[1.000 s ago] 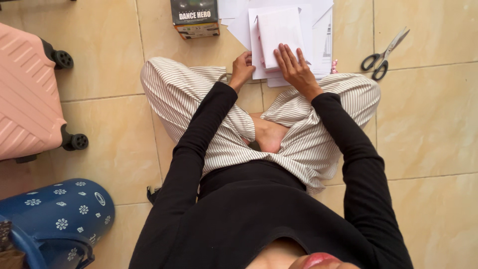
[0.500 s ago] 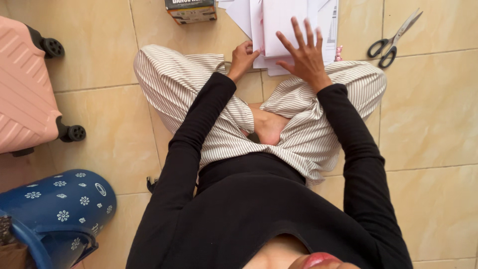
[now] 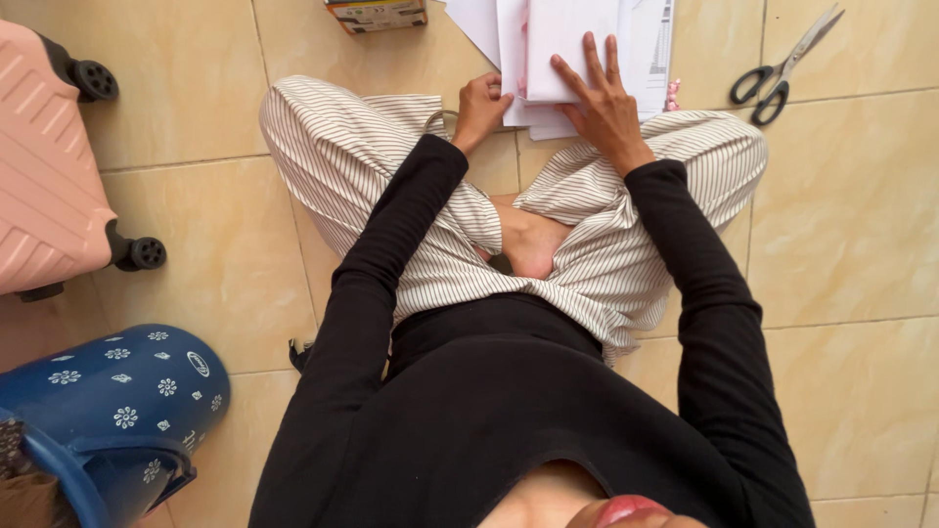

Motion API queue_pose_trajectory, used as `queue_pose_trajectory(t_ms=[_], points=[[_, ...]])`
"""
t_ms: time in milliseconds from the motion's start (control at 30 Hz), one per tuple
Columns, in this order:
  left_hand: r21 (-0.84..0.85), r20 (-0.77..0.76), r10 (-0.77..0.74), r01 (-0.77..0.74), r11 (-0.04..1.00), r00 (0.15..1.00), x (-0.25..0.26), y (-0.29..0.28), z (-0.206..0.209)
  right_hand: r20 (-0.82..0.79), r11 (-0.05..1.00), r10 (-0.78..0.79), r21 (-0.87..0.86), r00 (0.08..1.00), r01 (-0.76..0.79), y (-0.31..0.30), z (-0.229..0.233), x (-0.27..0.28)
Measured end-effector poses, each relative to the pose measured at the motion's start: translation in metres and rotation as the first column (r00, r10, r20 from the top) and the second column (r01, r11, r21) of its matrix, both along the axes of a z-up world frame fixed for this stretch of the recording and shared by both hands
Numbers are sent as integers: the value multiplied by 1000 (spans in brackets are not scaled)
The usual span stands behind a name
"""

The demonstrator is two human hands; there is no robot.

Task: The person sits on the floor and assembles small white paper boxes. They fold the paper flaps, insert a pink item into the box, and secure the edges using clear tape and scissors. The process is repeated for multiple boxes.

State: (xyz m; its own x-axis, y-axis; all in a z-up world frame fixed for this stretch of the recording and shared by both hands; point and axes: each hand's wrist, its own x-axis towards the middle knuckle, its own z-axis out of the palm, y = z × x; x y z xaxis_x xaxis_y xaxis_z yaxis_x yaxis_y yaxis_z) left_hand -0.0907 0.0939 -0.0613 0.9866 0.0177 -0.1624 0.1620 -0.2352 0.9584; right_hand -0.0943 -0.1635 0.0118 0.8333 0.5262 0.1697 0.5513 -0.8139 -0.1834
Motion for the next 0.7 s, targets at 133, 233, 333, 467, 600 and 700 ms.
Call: queue_pose_trajectory(t_ms=[133, 233, 333, 467, 600, 700], points=[[39, 48, 5, -7, 999, 999, 0, -1, 4, 14, 1000, 8, -5, 1000, -8, -2, 4, -1], [-10, 39, -8, 8, 1000, 999, 0, 2, 7, 13, 1000, 15, 2, 1000, -15, 0, 1, 1], [5, 12, -20, 20, 1000, 1000, -3, -1, 4, 47, 999, 41, -15, 998, -40, -4, -3, 1], [51, 113, -20, 15, 999, 993, -1, -1, 1, 53, 999, 47, -22, 998, -46, -3, -3, 3], [91, 184, -27, 10, 996, 983, -4, -5, 4, 19, 1000, 22, -13, 1000, -21, 1, 1, 1], [111, 322, -70, 36, 993, 944, -11, -11, 18, 15, 1000, 23, -14, 1000, -23, 2, 6, -1]])
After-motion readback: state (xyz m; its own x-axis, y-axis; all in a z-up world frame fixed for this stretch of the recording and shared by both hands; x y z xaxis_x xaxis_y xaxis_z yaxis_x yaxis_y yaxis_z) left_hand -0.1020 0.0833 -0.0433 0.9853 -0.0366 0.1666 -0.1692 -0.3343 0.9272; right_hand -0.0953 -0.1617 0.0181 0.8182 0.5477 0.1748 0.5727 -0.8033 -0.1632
